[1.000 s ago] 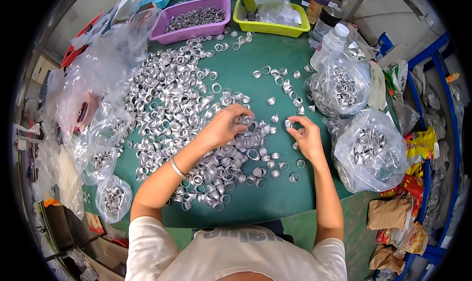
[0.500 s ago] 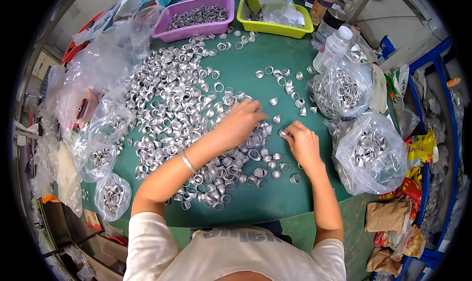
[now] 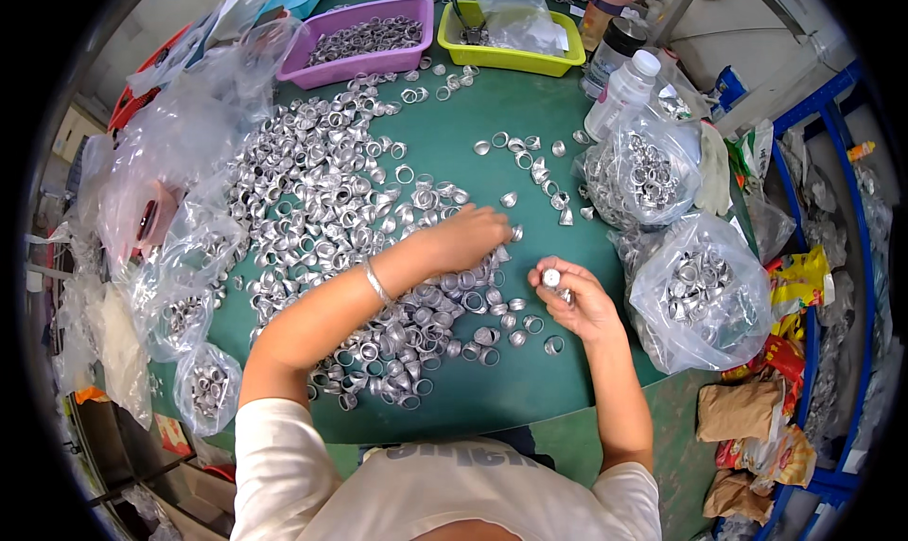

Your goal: The person sorts small metal ring-shaped parts from a pile on the table into plastic bags by hand.

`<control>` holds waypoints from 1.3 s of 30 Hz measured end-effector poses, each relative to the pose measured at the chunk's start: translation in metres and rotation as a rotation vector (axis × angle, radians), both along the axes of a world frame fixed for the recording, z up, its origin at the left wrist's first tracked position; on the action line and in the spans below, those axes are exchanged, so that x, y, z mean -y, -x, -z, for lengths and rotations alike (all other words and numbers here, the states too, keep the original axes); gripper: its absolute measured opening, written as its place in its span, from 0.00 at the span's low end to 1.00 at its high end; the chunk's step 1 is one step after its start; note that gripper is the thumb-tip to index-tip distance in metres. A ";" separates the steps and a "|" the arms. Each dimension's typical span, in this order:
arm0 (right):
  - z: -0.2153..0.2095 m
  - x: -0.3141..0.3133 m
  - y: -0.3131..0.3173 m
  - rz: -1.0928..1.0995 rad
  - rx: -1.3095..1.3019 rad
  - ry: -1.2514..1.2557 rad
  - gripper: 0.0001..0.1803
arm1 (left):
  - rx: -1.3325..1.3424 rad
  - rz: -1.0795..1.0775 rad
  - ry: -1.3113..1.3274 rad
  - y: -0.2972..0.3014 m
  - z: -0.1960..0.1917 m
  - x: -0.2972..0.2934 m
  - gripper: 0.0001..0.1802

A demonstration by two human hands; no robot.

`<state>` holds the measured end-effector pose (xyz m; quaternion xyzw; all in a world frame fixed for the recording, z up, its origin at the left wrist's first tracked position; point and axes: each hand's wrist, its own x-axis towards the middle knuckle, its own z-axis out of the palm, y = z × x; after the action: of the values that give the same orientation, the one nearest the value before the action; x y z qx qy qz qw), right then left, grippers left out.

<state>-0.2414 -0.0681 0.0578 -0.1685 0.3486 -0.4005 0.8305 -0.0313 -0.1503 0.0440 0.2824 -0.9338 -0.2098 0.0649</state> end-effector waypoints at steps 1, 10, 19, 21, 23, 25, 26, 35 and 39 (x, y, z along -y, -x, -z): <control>-0.006 0.001 -0.002 0.068 0.054 -0.012 0.07 | -0.001 0.009 -0.004 0.000 -0.001 0.002 0.14; 0.026 0.045 -0.015 0.056 -1.345 1.074 0.10 | -0.503 -0.216 -0.247 -0.005 -0.002 0.009 0.07; 0.017 0.036 -0.011 0.009 -0.222 0.218 0.06 | -0.948 -0.531 -1.540 -0.035 -0.016 -0.007 0.12; 0.006 0.026 -0.022 0.038 -0.052 0.076 0.08 | -0.965 -0.519 -1.594 -0.036 -0.013 -0.009 0.12; 0.002 0.018 -0.024 0.035 0.137 -0.094 0.10 | -0.898 -0.562 -1.464 -0.032 -0.014 -0.013 0.10; 0.023 0.018 -0.012 -0.075 0.300 -0.120 0.09 | -0.801 -0.564 -1.257 -0.026 -0.010 -0.012 0.09; 0.031 0.020 -0.006 -0.150 0.374 -0.109 0.10 | -0.676 -0.586 -1.049 -0.021 -0.012 -0.011 0.08; 0.008 0.004 -0.005 0.162 0.093 0.057 0.14 | -0.600 -0.384 -0.061 0.002 0.015 0.014 0.09; 0.003 -0.004 -0.002 0.119 -0.088 0.085 0.16 | -0.486 -0.428 -0.257 -0.022 -0.014 -0.004 0.08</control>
<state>-0.2394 -0.0640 0.0545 -0.2002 0.3767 -0.4558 0.7812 -0.0091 -0.1458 0.0582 0.4193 -0.7767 -0.3684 0.2919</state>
